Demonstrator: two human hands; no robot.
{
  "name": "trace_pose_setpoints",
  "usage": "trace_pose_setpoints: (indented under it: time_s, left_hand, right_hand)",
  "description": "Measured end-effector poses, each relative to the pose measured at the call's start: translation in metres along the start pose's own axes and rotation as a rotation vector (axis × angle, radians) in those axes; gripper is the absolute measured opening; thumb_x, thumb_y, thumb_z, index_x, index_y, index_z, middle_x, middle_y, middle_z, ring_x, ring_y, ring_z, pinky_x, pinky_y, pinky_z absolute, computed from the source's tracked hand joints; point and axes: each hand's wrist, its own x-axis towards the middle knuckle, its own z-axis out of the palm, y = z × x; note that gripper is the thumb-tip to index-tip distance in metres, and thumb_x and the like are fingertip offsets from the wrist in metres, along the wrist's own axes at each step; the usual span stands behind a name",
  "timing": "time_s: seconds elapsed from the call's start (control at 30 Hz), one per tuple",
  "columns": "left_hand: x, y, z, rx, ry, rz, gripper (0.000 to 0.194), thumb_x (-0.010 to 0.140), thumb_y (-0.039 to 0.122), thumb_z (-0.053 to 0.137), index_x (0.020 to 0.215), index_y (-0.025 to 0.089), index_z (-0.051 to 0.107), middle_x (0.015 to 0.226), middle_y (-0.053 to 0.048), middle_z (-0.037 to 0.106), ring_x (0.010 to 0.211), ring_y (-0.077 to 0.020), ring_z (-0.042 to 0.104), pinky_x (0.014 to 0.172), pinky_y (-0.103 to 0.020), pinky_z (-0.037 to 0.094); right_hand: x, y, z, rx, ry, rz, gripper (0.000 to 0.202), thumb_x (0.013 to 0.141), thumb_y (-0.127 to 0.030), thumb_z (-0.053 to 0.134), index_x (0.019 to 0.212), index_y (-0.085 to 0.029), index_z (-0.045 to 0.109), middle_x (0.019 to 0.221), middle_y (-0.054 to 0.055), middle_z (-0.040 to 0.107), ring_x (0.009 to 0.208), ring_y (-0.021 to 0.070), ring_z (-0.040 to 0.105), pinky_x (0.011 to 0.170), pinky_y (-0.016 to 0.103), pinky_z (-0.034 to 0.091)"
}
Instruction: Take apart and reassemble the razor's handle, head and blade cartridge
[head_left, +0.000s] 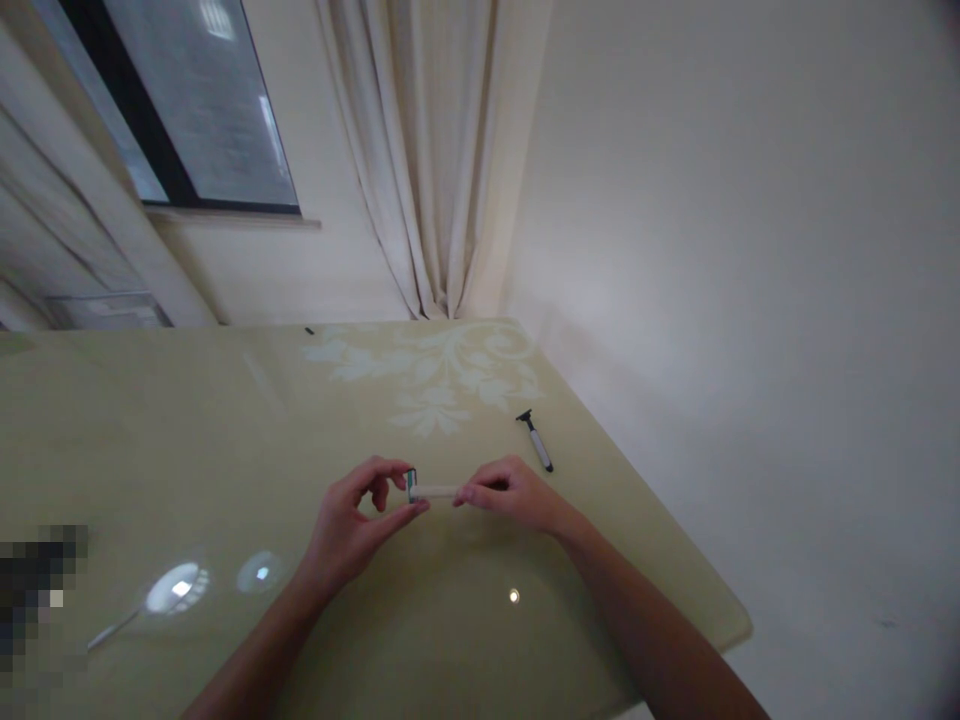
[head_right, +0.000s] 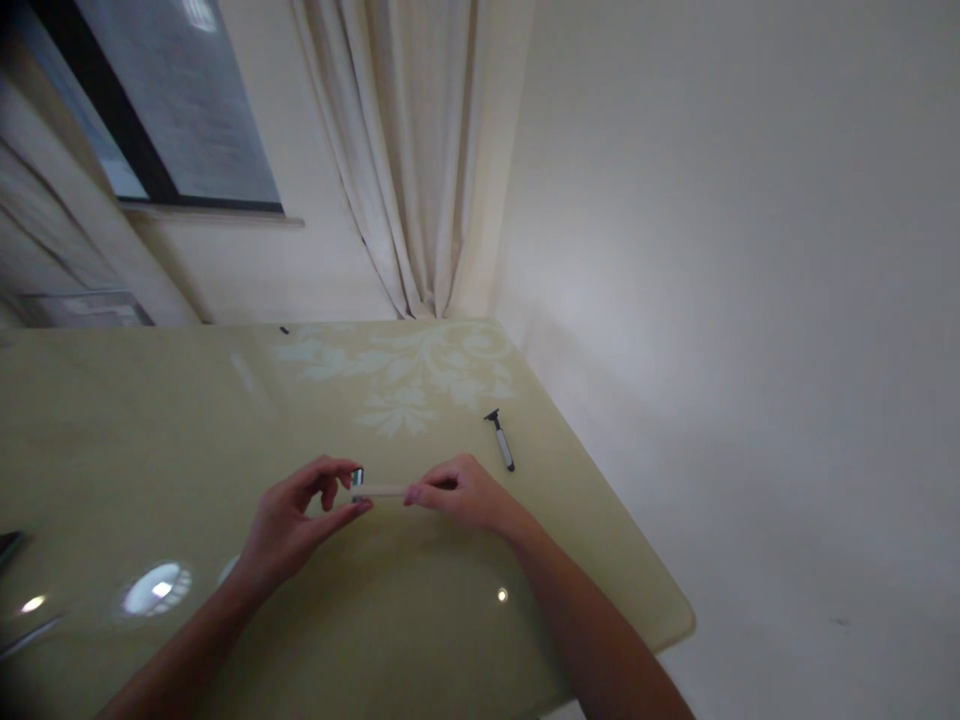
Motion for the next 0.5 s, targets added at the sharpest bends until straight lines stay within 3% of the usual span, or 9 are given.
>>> trace_pose_setpoints:
  time_s: [0.07,0.2,0.37,0.5]
  left_hand:
    - [-0.0006,-0.0001,0.0001,0.003,0.001,-0.001,0.033,0.079,0.036,0.087,0.107,0.023,0.075,0.080,0.002,0.068,0.060,-0.0111,0.056,0.062,-0.024,0.051]
    - [-0.0003,0.0009,0.0009,0.007,-0.004,-0.011,0.032,0.079,0.037,0.088,0.105,0.024,0.075,0.079,0.002,0.068,0.061,-0.0117,0.056,0.062,-0.024,0.051]
    - [0.0000,0.0010,0.0009,0.012,-0.001,-0.011,0.033,0.079,0.039,0.087,0.106,0.024,0.075,0.081,0.001,0.069,0.061,-0.0118,0.056,0.063,-0.025,0.051]
    - [-0.0008,0.0011,0.0009,0.020,-0.009,-0.001,0.033,0.080,0.038,0.087,0.106,0.024,0.074,0.080,0.002,0.068,0.061,-0.0117,0.055,0.062,-0.024,0.051]
  right_hand:
    - [0.0000,0.0003,0.0007,0.005,-0.025,0.002,0.050,0.094,-0.059,0.066,0.099,-0.015,0.087,0.058,-0.003,0.049,0.056,0.0095,0.037,0.052,0.025,0.024]
    - [0.0001,0.0004,0.0009,-0.028,0.063,0.011,0.050,0.094,-0.058,0.066,0.096,-0.013,0.087,0.057,-0.003,0.047,0.056,0.0096,0.037,0.052,0.025,0.023]
    - [-0.0005,0.0003,0.0002,-0.004,-0.022,-0.002,0.050,0.095,-0.059,0.065,0.099,-0.015,0.087,0.058,-0.003,0.049,0.056,0.0097,0.036,0.052,0.025,0.023]
    - [-0.0001,0.0009,-0.0002,-0.041,0.082,0.006,0.050,0.095,-0.059,0.066,0.095,-0.014,0.087,0.057,-0.003,0.045,0.055,0.0096,0.036,0.052,0.025,0.022]
